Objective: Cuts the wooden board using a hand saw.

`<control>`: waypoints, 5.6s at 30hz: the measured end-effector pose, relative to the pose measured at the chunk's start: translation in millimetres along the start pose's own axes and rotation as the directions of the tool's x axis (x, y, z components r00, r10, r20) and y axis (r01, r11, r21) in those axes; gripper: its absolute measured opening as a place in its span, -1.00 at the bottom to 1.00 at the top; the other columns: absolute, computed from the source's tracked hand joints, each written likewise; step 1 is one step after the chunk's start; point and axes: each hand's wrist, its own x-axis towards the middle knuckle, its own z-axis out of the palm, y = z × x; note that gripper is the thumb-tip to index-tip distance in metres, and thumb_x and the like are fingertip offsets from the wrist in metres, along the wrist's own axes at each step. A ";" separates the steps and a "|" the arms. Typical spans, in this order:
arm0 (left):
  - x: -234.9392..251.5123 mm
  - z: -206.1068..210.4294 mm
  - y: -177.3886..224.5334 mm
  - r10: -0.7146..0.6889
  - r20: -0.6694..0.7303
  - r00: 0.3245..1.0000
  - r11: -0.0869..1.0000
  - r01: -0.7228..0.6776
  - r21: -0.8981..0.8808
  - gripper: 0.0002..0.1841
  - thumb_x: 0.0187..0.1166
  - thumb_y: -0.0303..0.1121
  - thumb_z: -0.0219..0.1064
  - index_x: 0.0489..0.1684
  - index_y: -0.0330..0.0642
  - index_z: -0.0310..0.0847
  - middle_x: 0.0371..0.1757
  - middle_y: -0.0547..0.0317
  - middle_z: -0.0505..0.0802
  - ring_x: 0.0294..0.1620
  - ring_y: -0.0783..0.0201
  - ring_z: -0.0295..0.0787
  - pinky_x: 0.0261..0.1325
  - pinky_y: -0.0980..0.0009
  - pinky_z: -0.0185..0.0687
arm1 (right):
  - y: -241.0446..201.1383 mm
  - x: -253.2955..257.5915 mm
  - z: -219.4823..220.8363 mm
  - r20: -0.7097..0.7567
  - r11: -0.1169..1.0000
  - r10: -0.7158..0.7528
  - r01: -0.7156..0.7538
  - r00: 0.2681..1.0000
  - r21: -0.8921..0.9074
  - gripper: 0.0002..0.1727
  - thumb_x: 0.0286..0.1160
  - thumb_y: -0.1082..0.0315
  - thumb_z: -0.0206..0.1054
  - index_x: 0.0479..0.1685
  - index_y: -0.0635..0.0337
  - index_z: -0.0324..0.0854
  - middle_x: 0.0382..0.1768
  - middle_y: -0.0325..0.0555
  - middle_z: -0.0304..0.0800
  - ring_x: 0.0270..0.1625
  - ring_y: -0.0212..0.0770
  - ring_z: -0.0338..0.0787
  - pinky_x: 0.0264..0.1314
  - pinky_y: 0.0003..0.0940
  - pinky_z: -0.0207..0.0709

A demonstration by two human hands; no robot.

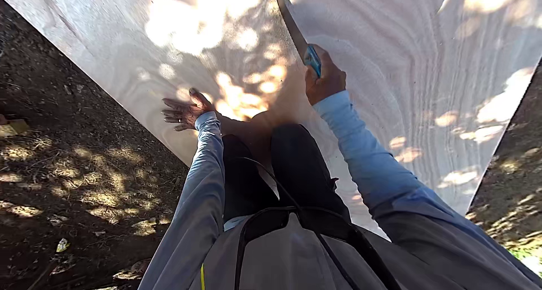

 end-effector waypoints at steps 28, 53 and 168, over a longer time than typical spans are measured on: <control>2.2 -4.4 8.8 -0.010 -0.004 1.000 0.999 0.010 -0.033 0.08 0.38 0.63 -0.20 0.96 0.24 -0.23 0.92 -0.06 0.05 0.94 -0.14 -0.22 0.71 -0.52 -0.38 | 10.0 -9.9 4.6 -0.036 0.998 -0.033 0.035 0.999 0.051 -0.40 0.81 0.15 0.10 0.84 -0.33 0.24 0.16 0.11 0.87 -0.05 0.19 0.91 0.00 0.30 0.70; -1.3 -2.5 -0.5 -0.001 0.002 1.000 1.000 0.001 -0.025 0.09 0.37 0.64 -0.23 0.96 0.25 -0.24 0.92 -0.07 0.05 0.94 -0.13 -0.21 0.69 -0.53 -0.37 | 88.3 -146.7 -19.2 -0.039 0.999 0.022 -0.021 0.999 0.029 -0.42 0.79 0.04 0.16 0.79 -0.23 0.34 -0.26 0.11 0.88 -0.44 0.07 0.85 -0.33 0.21 0.73; -0.9 -2.5 -0.2 0.008 -0.014 1.000 1.000 -0.008 -0.014 0.07 0.39 0.63 -0.25 0.95 0.24 -0.20 0.91 -0.07 0.09 0.93 -0.15 -0.18 0.69 -0.53 -0.34 | 20.5 -48.1 -9.0 -0.018 0.999 -0.030 0.030 0.999 -0.020 -0.44 0.78 0.20 0.12 0.78 -0.16 0.36 0.09 0.18 0.89 -0.12 0.25 0.91 -0.08 0.31 0.69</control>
